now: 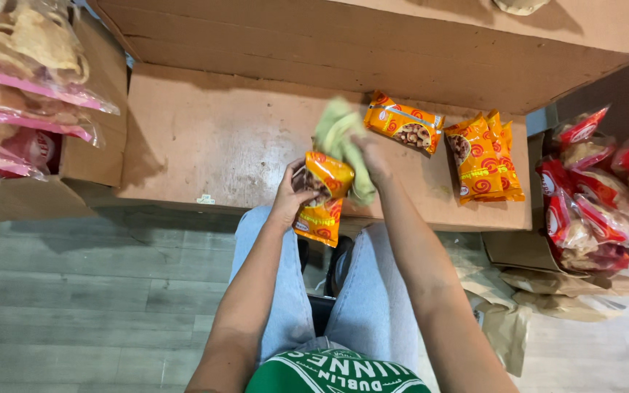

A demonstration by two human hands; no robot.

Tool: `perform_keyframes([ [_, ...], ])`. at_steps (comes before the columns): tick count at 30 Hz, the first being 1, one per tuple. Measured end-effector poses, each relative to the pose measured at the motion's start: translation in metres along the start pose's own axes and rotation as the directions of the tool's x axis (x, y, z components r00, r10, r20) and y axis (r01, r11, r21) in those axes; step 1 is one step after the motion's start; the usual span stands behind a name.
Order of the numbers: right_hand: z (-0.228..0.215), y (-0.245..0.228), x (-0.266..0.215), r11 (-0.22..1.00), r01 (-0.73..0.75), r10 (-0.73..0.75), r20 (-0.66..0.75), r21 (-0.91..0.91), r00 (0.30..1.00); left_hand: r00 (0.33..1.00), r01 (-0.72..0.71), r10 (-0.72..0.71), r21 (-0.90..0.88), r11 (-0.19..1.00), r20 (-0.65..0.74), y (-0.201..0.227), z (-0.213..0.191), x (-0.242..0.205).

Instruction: The person sits on a chair and wipes several orange snack packets with a light green cloth. They handle the packets one by one, wiping the front and back surfaces, then place them on a cardboard shelf.

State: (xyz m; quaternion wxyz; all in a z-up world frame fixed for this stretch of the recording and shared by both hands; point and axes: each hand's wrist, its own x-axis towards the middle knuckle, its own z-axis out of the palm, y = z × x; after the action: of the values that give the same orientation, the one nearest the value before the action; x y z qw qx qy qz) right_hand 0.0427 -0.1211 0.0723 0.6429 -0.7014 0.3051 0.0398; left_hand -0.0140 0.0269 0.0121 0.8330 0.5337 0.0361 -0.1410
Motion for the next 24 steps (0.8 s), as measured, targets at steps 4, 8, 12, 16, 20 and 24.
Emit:
perform_keyframes([
  [4, -0.021, 0.005, 0.028, 0.899, 0.140, 0.068, -0.448, 0.416, 0.891, 0.996, 0.074, -0.058, 0.297, 0.952, -0.061, -0.009, -0.004, 0.009],
  [8, -0.037, 0.049, 0.021, 0.986, 0.165, -0.160, -0.299, -0.006, 0.941, 0.969, 0.244, -0.203, 0.455, 0.856, -0.139, -0.005, -0.001, 0.016],
  [12, -0.002, 0.063, 0.005, 0.861, -0.026, 0.048, 0.031, -0.508, 0.998, 0.941, 0.293, -0.337, 0.573, 0.765, -0.032, 0.012, 0.012, 0.010],
  [16, 0.003, 0.067, -0.015, 0.882, 0.132, -0.135, 0.025, -0.453, 0.991, 0.928, 0.310, -0.372, 0.524, 0.793, 0.013, 0.014, 0.015, 0.004],
  [20, -0.006, 0.083, -0.020, 0.828, 0.399, -0.361, 0.170, -0.393, 0.917, 0.928, 0.373, -0.294, 0.571, 0.731, -0.229, -0.012, 0.002, 0.016],
  [24, -0.032, 0.087, -0.017, 0.902, -0.040, 0.082, 0.079, -0.430, 0.994, 0.916, 0.354, -0.160, 0.549, 0.757, -0.368, -0.022, -0.005, 0.023],
])
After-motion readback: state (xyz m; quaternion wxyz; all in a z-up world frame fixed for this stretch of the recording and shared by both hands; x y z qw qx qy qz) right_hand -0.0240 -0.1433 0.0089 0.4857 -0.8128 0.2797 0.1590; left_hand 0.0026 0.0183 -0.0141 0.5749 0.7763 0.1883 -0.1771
